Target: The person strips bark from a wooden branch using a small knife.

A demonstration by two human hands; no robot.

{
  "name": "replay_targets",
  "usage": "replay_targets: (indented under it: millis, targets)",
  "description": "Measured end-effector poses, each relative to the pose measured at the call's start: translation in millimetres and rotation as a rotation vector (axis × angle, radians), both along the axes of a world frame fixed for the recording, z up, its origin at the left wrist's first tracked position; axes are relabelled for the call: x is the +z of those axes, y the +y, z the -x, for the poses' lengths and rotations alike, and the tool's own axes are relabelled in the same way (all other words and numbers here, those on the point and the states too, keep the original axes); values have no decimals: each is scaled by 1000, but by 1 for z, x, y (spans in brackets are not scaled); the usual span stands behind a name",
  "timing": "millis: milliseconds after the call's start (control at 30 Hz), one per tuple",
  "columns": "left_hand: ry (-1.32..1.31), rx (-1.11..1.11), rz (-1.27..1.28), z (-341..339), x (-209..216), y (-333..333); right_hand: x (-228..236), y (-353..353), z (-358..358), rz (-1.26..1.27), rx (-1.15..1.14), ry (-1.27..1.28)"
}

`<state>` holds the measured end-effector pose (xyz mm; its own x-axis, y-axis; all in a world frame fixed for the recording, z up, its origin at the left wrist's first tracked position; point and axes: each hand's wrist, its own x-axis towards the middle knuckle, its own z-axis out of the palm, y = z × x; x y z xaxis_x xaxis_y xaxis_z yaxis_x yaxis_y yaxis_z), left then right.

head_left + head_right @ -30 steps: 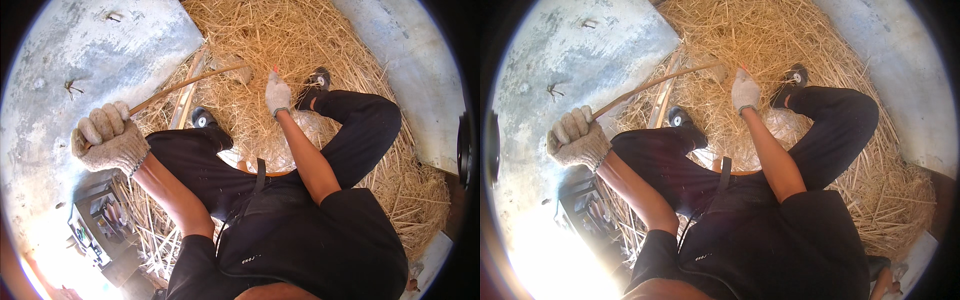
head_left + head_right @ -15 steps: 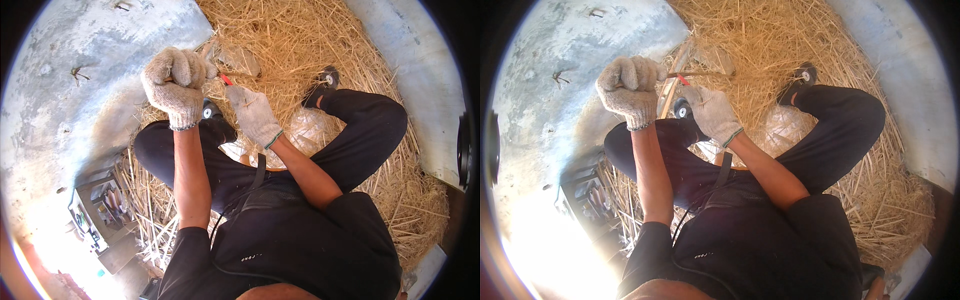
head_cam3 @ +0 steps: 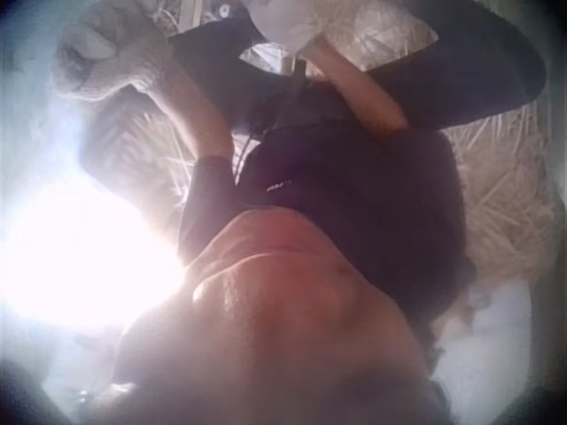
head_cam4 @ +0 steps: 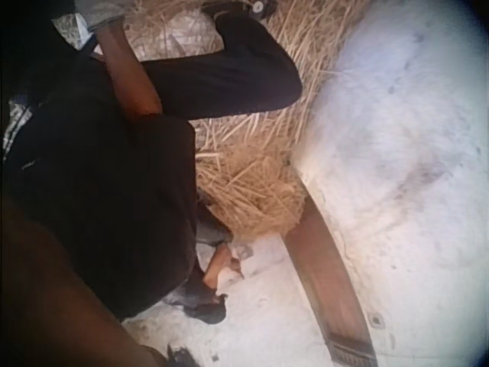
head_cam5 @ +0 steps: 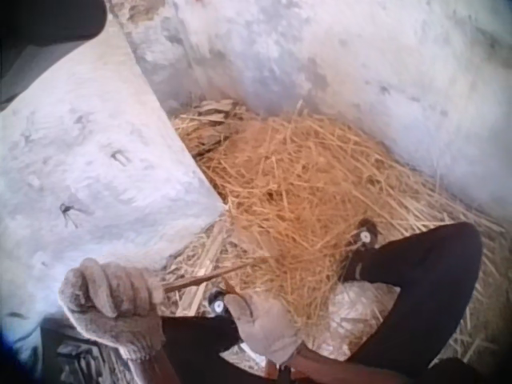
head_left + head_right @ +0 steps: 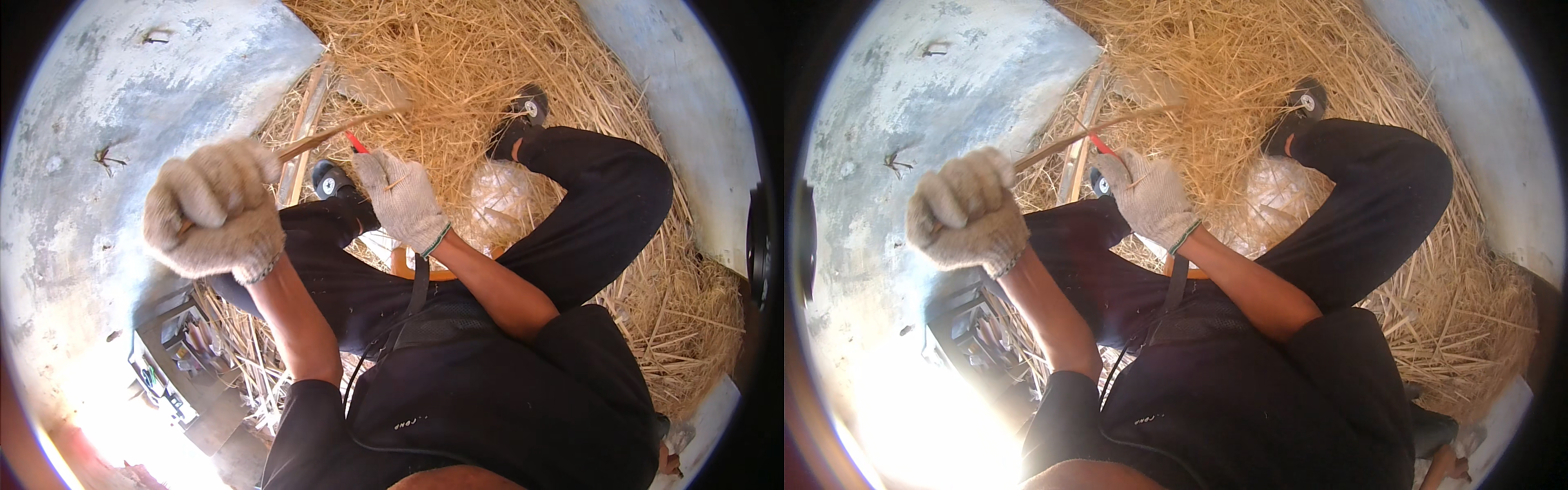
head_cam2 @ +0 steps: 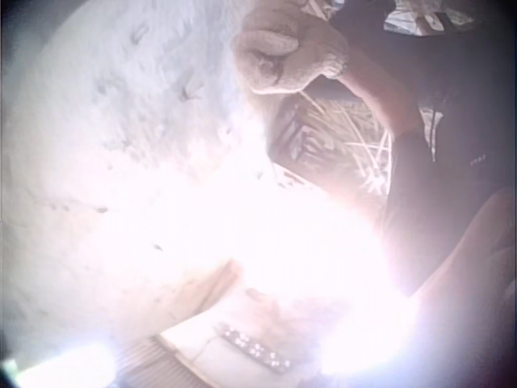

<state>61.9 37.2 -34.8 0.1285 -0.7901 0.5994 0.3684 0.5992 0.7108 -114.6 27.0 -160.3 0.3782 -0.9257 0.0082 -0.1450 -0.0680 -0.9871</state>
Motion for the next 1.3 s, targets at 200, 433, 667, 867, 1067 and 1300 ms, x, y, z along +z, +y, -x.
replay_targets:
  millis: [200, 433, 667, 867, 1067, 1300]
  targets:
    - [-8, 79, -114, -4, 1, 7, 8, 1, -1, -163, 12, -167]
    - [44, 38, -96, -5, -2, 6, 4, -4, -10, -109, 60, 77]
    - [57, 25, -117, -6, -4, 12, -81, -38, 0, 34, 40, 444]
    - [2, -4, -103, 13, 2, 3, -71, -37, -3, -83, -111, 346]
    - [92, 264, -106, 31, 1, 5, -34, -5, -10, -101, -40, 139]
    - [107, 414, -147, 43, 8, 1, -91, -35, -1, -106, -37, 416]
